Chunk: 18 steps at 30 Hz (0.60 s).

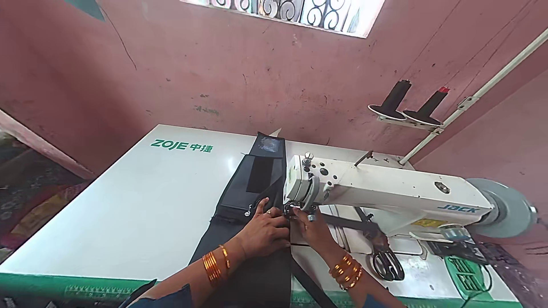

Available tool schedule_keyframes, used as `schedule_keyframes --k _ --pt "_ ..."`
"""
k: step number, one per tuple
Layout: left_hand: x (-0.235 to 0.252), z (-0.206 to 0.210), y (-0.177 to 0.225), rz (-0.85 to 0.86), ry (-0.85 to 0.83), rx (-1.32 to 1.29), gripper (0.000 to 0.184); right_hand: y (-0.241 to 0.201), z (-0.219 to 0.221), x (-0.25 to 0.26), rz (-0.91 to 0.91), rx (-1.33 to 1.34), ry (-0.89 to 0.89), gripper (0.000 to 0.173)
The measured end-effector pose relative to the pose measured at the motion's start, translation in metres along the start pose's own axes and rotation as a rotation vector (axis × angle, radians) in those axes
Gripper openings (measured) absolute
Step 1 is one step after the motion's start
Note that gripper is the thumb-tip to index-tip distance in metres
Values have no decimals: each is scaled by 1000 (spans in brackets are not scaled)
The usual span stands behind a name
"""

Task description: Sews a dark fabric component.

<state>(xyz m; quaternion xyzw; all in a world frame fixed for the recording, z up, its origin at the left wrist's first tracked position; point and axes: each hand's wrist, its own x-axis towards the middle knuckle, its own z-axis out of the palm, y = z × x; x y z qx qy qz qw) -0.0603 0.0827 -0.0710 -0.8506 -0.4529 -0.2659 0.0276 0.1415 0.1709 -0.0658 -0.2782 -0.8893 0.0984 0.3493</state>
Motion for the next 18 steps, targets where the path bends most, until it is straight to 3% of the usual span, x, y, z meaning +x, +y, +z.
schedule_keyframes --k 4,7,11,18 --pt "1 2 -9 21 3 19 31 -7 -56 -17 -22 30 233 19" --pt "1 4 -13 23 18 47 34 4 -122 -53 143 -346 429 25" --pt "1 4 -13 23 15 37 37 34 -162 -91 530 -672 250 37" --pt "0 6 -11 -1 8 50 38 47 -151 -115 672 -518 87 31"
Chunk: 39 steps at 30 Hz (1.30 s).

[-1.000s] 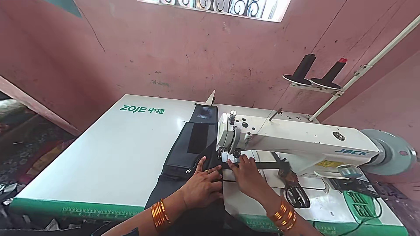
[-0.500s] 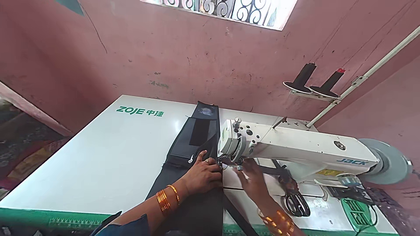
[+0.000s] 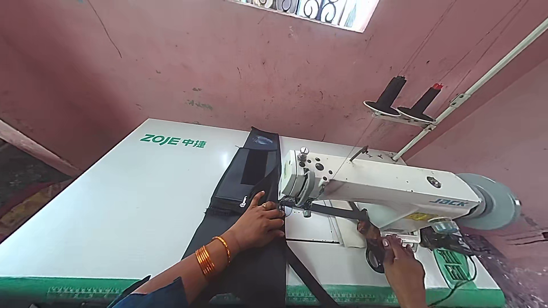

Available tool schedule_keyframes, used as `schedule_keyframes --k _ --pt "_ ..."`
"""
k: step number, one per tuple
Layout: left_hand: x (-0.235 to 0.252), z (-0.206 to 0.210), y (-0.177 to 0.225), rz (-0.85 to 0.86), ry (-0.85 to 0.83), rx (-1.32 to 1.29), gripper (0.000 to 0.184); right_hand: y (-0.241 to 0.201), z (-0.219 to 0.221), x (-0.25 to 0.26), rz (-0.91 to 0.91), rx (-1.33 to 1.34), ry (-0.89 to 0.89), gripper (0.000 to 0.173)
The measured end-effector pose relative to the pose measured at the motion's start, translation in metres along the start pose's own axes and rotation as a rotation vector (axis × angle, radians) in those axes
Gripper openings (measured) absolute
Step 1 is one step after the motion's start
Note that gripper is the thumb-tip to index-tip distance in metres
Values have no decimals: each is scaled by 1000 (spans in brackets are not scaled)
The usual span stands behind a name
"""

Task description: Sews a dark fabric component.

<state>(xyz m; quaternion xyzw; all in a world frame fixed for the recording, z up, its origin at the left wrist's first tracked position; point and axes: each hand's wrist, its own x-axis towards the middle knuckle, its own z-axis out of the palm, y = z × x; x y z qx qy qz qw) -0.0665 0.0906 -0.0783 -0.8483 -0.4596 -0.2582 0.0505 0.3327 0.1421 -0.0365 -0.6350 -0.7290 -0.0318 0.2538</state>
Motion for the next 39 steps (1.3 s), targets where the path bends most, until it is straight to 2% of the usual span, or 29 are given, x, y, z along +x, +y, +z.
schedule_keyframes --k 10,15,18,22,25,26,27,29,30,31,33,34,36,37,39 --pt "-38 -7 43 22 -17 -3 39 3 -9 1 -11 35 13 28" --pt "-39 -12 41 50 -35 -28 38 1 -28 7 -110 37 201 32" --pt "-32 -11 31 46 -48 -33 37 -12 -39 13 -129 83 248 31" --pt "-17 -10 13 14 -78 -62 38 -64 -21 1 -255 284 167 26" --pt "-10 -9 4 11 -76 -64 37 -123 10 -20 -352 428 -58 18" --pt "-9 -9 3 13 -71 -63 36 -142 19 -27 -358 441 -173 20" --pt "-8 -9 2 11 -64 -57 36 -160 25 -31 -340 454 -298 24" --pt "-8 -10 2 -1 -57 -60 33 -187 36 -37 -240 542 -457 16" --pt "-8 -10 3 -11 -41 -72 32 -195 38 -38 -106 656 -520 12" --pt "-9 -11 3 -29 -24 -85 31 -199 37 -38 110 821 -623 10" --pt "-8 -14 7 -102 -24 -136 30 -200 33 -46 515 1142 -711 17" --pt "-7 -17 11 -167 -41 -181 30 -200 30 -53 610 1212 -705 20" --pt "0 -24 21 -323 -116 -272 32 -200 24 -67 628 1246 -667 18" --pt "2 -26 26 -374 -148 -284 36 -199 24 -76 545 1216 -628 20" --pt "3 -28 33 -402 -177 -264 43 -197 28 -93 219 1007 -496 34"
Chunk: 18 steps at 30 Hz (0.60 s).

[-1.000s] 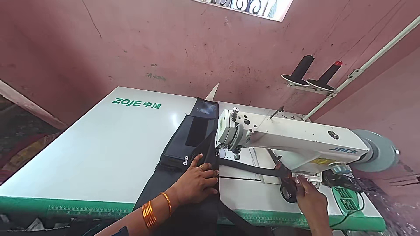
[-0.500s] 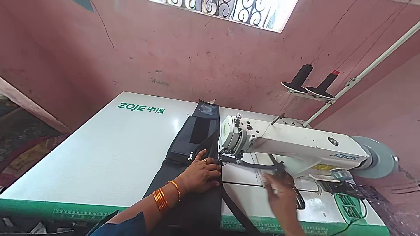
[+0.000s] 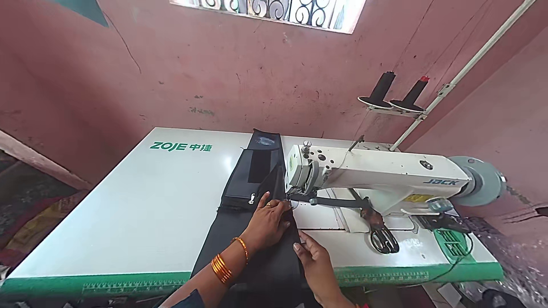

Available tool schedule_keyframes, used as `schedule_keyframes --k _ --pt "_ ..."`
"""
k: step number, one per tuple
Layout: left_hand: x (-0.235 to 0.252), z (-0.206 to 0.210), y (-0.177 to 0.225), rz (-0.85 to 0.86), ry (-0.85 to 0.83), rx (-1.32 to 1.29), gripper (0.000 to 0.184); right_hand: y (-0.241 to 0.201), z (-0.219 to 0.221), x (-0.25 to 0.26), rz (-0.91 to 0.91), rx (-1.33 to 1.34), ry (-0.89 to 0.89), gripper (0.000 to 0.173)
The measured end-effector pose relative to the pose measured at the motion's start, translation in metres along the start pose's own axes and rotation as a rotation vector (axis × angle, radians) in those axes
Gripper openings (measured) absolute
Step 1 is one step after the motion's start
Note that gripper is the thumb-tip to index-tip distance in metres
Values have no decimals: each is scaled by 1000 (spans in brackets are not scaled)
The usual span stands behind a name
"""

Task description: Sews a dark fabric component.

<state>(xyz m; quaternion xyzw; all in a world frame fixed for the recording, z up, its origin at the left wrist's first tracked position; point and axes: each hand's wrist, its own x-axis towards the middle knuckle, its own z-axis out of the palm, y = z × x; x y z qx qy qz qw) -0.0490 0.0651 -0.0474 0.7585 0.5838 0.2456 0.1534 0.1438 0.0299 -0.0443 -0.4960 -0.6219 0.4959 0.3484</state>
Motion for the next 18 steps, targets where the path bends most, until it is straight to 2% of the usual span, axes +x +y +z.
schedule_keyframes --k 2,3,4,6,10,12,18 --pt "-2 7 -4 90 65 55 40 6 6 -12 -321 -374 32 38" --pt "-3 11 -9 153 96 82 35 6 9 -17 -392 -484 41 38" --pt "-3 14 -13 207 123 96 31 4 9 -20 -395 -547 19 37" --pt "-2 16 -20 265 162 101 31 -7 5 -21 -257 -554 -77 33" --pt "12 15 -31 255 203 93 36 -13 4 -2 -168 -495 -100 28" --pt "23 9 -37 207 173 73 40 -13 6 12 -173 -506 -87 27" --pt "63 -17 -46 -90 -76 71 81 -16 12 54 -187 -501 -22 25"
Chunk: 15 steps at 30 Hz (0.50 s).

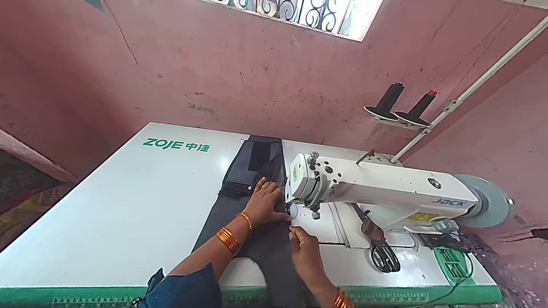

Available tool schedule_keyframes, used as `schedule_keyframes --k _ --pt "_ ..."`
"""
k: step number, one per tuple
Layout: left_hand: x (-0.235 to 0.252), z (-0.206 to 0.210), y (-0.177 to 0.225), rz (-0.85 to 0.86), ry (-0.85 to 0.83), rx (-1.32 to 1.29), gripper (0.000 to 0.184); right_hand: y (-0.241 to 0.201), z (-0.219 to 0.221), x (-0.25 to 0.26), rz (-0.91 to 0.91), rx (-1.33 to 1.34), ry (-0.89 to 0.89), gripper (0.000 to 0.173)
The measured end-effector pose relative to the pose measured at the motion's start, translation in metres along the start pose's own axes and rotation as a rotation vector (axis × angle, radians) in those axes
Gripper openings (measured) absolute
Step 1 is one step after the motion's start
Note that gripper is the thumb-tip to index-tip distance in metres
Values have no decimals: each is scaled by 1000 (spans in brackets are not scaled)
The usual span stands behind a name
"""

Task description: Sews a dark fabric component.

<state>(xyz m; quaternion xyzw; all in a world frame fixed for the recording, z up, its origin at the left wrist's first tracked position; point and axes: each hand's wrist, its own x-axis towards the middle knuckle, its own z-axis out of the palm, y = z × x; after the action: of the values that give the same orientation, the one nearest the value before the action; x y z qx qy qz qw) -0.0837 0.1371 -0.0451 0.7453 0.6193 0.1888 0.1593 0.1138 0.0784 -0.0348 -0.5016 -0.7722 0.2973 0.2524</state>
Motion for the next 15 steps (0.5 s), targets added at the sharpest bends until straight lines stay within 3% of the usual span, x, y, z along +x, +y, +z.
schedule_keyframes --k 5,7,9,10,15 --pt "14 -7 -6 9 -53 39 93 -5 3 -12 -43 -58 9 35" --pt "5 -7 -1 85 -24 40 76 -4 7 -27 -124 -160 66 33" --pt "-18 6 12 248 113 -8 40 -5 6 -39 -158 -230 60 30" --pt "-32 14 21 287 132 -50 33 -5 5 -42 -162 -249 49 28" --pt "-56 26 37 180 142 -102 27 -2 6 -32 -159 -210 28 18"
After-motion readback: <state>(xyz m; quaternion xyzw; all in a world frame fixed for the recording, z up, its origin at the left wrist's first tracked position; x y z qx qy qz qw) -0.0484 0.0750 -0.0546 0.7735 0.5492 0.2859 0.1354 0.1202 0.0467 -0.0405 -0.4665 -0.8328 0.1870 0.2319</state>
